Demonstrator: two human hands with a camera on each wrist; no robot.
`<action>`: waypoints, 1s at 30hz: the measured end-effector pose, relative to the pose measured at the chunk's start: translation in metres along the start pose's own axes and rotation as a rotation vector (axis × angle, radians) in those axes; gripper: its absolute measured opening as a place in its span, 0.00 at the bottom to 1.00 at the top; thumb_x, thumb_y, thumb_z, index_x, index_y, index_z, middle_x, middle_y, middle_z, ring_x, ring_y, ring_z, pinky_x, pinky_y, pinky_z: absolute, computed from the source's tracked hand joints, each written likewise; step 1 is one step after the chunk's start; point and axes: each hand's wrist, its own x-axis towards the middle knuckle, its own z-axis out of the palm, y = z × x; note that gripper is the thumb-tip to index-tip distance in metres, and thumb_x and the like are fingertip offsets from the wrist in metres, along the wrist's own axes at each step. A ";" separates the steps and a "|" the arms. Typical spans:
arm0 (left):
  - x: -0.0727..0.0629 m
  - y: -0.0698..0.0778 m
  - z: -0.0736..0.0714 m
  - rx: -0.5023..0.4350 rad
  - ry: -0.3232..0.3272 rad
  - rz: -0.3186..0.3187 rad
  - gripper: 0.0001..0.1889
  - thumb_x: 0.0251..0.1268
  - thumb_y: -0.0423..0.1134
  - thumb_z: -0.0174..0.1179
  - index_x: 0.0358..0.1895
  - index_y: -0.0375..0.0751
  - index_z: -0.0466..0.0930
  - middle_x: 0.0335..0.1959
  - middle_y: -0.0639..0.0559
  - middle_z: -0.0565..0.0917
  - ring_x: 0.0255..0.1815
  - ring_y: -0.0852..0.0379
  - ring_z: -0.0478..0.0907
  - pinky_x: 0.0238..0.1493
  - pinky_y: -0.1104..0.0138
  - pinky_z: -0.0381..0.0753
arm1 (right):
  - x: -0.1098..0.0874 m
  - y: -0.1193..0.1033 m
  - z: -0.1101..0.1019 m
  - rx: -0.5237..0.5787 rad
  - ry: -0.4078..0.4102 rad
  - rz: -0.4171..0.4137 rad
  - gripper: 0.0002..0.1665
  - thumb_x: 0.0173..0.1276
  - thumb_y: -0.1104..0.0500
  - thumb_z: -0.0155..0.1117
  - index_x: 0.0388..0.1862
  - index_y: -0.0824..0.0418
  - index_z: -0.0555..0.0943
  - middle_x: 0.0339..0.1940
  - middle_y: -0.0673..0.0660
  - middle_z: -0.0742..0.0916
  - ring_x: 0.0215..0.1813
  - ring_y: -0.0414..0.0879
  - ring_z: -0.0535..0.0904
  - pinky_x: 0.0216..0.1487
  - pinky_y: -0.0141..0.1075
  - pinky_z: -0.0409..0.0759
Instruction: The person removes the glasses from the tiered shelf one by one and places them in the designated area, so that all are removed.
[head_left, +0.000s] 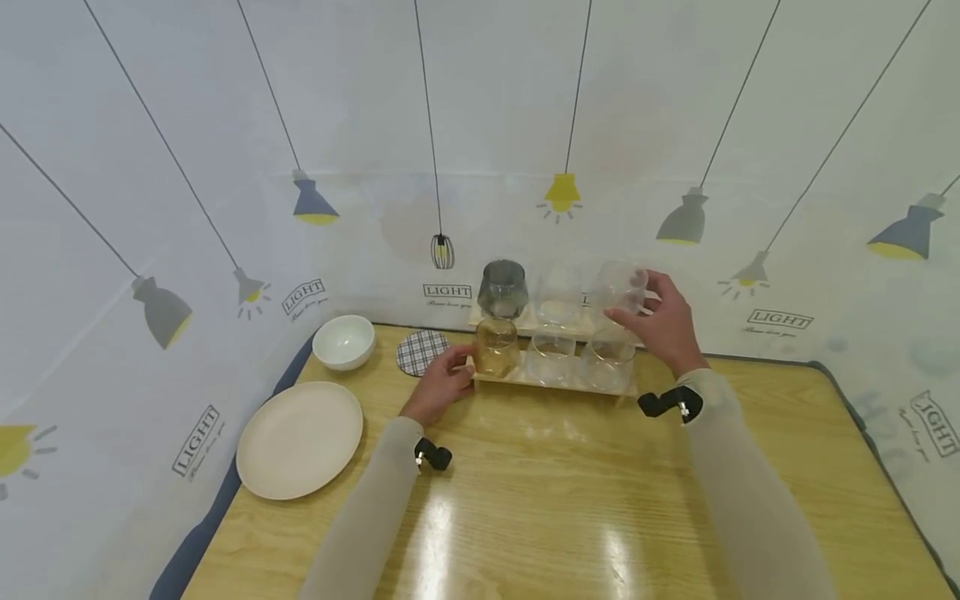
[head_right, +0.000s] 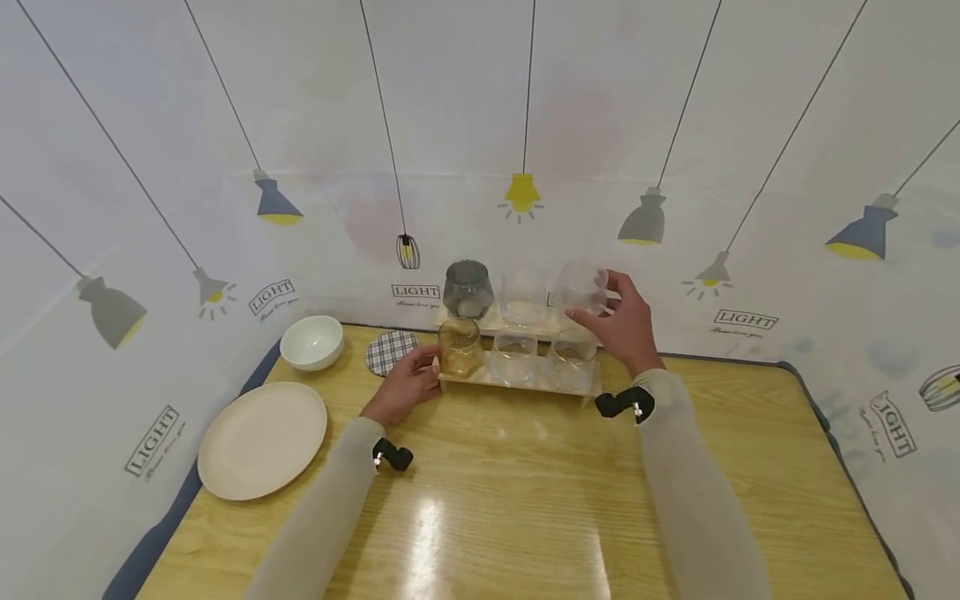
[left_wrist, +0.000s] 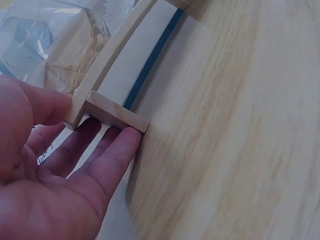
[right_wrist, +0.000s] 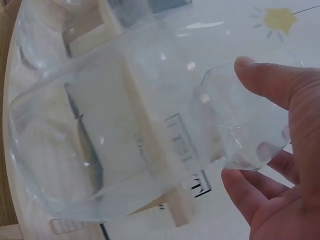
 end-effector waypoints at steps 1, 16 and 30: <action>0.000 0.000 0.000 0.000 -0.005 0.000 0.23 0.82 0.33 0.55 0.76 0.42 0.70 0.75 0.35 0.72 0.74 0.39 0.74 0.67 0.50 0.86 | -0.002 -0.002 -0.002 0.005 0.003 0.000 0.56 0.63 0.38 0.80 0.84 0.45 0.60 0.78 0.54 0.73 0.74 0.54 0.77 0.59 0.39 0.89; -0.003 0.006 0.001 -0.012 -0.001 -0.015 0.24 0.82 0.32 0.55 0.76 0.42 0.70 0.73 0.35 0.73 0.74 0.38 0.74 0.67 0.50 0.86 | -0.074 -0.045 0.014 0.067 0.029 -0.148 0.45 0.63 0.51 0.83 0.75 0.48 0.69 0.67 0.53 0.81 0.61 0.37 0.82 0.59 0.23 0.83; -0.003 0.010 0.001 -0.021 -0.019 -0.026 0.24 0.81 0.32 0.54 0.76 0.41 0.68 0.74 0.35 0.72 0.73 0.39 0.74 0.68 0.49 0.85 | -0.123 -0.035 0.078 0.133 -0.098 -0.222 0.51 0.59 0.58 0.85 0.78 0.45 0.68 0.67 0.56 0.81 0.61 0.49 0.83 0.56 0.33 0.89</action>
